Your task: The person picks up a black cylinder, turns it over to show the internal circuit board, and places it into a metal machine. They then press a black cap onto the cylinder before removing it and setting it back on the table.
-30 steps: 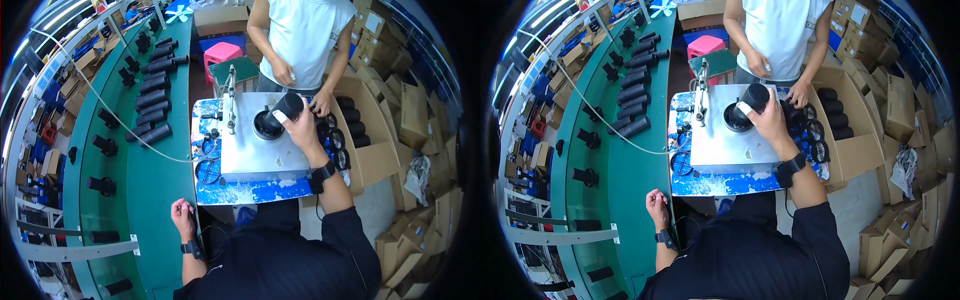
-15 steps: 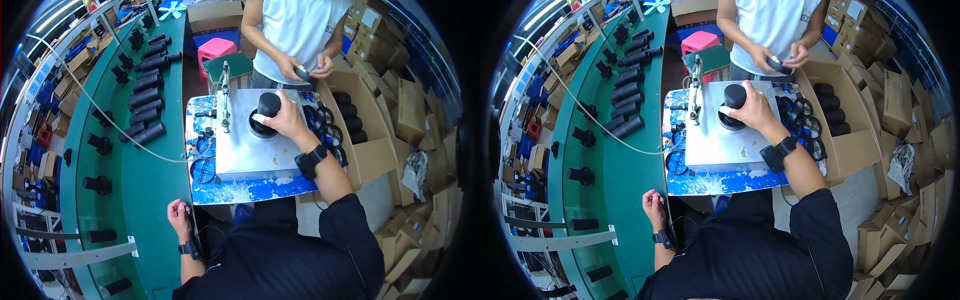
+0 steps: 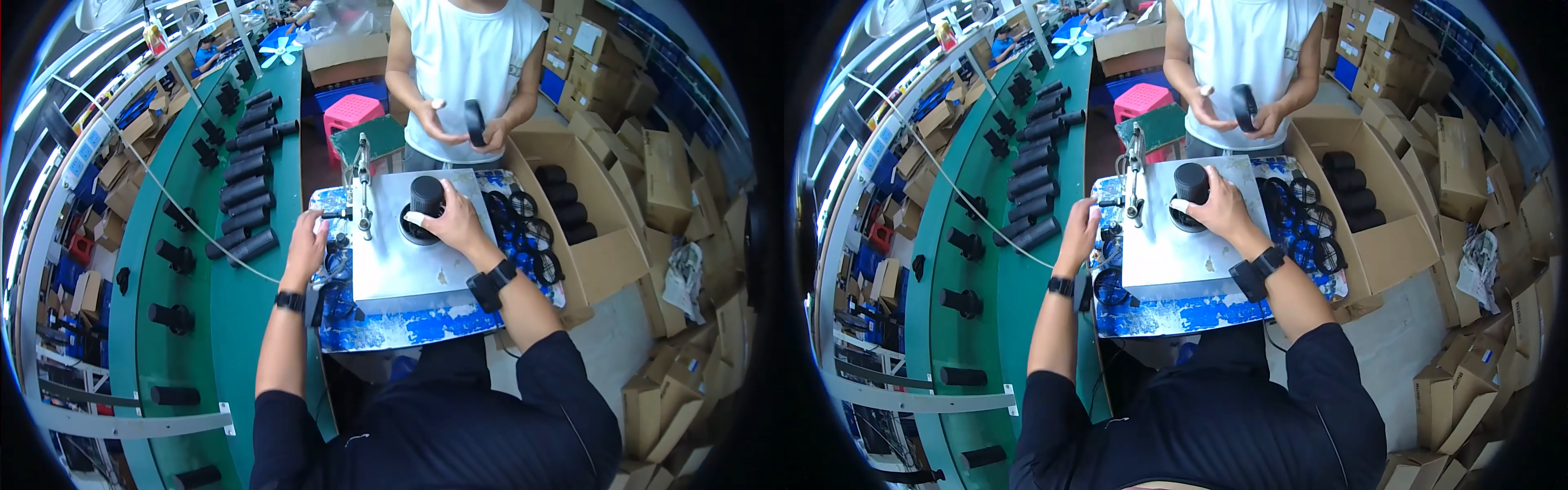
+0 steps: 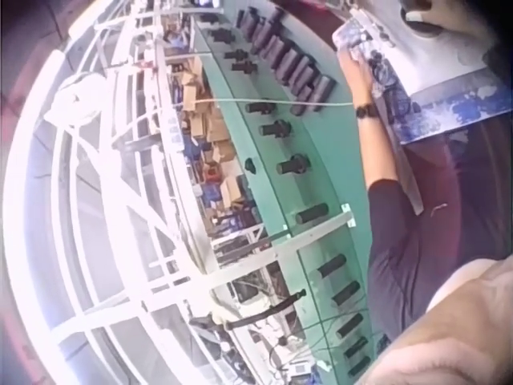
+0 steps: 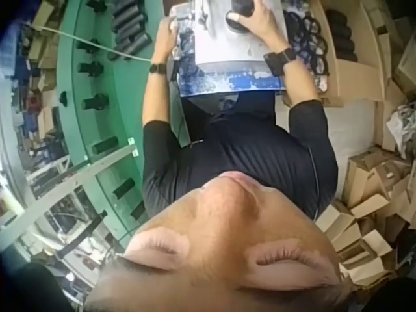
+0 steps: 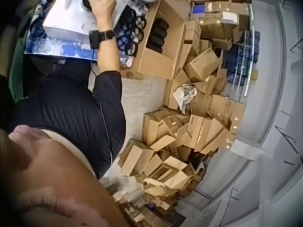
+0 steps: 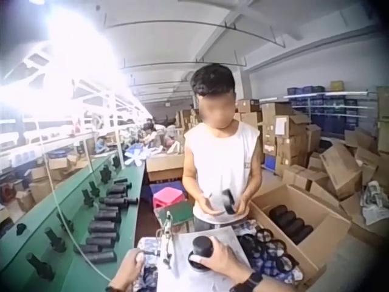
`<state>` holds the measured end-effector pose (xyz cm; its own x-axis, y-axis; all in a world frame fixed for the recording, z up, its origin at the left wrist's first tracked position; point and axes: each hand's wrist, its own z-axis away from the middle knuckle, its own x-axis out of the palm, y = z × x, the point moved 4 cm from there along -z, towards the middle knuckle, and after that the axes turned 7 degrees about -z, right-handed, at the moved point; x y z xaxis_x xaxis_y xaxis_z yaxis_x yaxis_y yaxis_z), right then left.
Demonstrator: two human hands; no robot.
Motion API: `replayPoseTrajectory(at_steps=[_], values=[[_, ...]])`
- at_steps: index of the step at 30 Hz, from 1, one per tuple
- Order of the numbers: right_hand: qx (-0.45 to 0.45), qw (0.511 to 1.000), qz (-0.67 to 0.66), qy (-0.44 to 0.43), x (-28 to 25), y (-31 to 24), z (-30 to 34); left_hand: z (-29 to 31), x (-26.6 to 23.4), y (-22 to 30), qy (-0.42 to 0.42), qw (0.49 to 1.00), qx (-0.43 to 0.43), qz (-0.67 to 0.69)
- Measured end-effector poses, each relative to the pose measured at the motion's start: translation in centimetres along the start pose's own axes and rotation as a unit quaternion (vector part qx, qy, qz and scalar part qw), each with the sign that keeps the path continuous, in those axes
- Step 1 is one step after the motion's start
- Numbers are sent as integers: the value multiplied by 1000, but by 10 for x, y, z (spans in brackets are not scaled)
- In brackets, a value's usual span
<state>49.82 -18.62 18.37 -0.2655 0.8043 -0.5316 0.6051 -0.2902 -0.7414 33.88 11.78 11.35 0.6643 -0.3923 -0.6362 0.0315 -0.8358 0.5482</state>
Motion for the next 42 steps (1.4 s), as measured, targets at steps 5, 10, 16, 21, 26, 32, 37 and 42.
replayPoseTrajectory(at_steps=[5, 10, 16, 21, 26, 32, 37, 42], values=[[-7, 1000, -24, -1, 8, 15, 4, -32, 49, -41, -148, 986, -64, -49], [-18, 999, -40, -3, 15, 22, -1, -23, 42, -42, -196, 967, -162, -7], [-5, 999, -34, 6, 5, 18, 2, 44, -24, 54, 98, 986, -105, 83], [-177, 976, -92, 91, -36, -39, -23, 169, -80, 92, 81, 986, -112, 92], [-296, 906, -285, 101, -89, -163, 7, 240, -112, 71, 106, 969, -192, 117], [-531, 845, -70, 0, 38, -181, 128, 204, -140, 174, 217, 969, 116, 25], [-544, 830, -125, 11, 75, -178, 149, 200, -150, 182, 165, 961, 224, 2], [-451, 872, -164, -93, 101, -171, 134, 199, -150, 161, 143, 975, 138, -95]])
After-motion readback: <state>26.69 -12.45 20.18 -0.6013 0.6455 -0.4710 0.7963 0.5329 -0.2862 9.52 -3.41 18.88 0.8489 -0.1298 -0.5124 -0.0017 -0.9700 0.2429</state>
